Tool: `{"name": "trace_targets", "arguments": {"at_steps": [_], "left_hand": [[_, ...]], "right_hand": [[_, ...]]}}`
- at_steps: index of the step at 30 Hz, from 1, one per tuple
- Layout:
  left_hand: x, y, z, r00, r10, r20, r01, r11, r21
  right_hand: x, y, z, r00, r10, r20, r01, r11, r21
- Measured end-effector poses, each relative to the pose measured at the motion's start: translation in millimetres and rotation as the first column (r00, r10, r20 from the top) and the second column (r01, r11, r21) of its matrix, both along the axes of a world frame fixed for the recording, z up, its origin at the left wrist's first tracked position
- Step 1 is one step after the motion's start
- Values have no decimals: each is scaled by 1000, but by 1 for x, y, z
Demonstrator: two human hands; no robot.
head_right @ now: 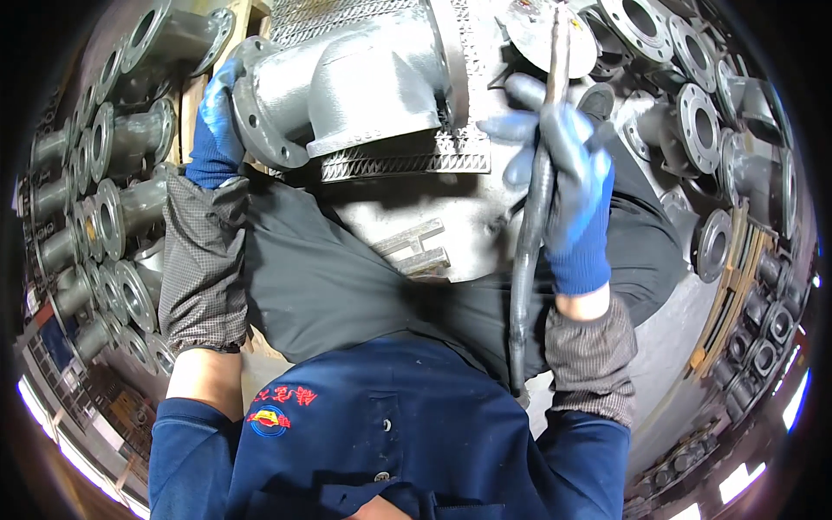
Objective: The person handles several metal valve housings, turning them over and using a handheld air tool and a metal file to clean the internal surfaces and edges.
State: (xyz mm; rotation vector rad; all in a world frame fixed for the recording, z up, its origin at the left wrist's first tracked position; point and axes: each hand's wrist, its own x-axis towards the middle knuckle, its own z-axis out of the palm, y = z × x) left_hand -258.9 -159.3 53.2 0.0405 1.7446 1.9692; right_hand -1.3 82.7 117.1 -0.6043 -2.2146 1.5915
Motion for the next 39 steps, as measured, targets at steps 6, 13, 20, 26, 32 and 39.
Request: {"name": "trace_targets", "arguments": {"at_steps": [6, 13, 20, 26, 32, 39], "left_hand": [[-3, 16, 22, 998, -57, 8, 58, 994, -88], [-14, 11, 12, 998, -69, 3, 69, 997, -36], [-24, 6, 5, 993, -120, -10, 121, 989, 91], [-24, 8, 9, 995, -101, 26, 100, 994, 31], [-25, 12, 9, 994, -102, 50, 101, 995, 26], [-27, 17, 7, 989, -100, 113, 99, 995, 13]], "right_hand": [[42, -51, 11, 947, 146, 285, 122, 658, -743], [24, -50, -3, 900, 186, 395, 161, 700, -696], [13, -54, -19, 931, 113, 347, 159, 731, -664], [14, -68, -26, 974, 50, 221, 86, 820, -566], [4, -68, -16, 940, 30, 341, 219, 711, -668], [8, -58, -4, 929, 122, 350, 150, 740, -656]]}}
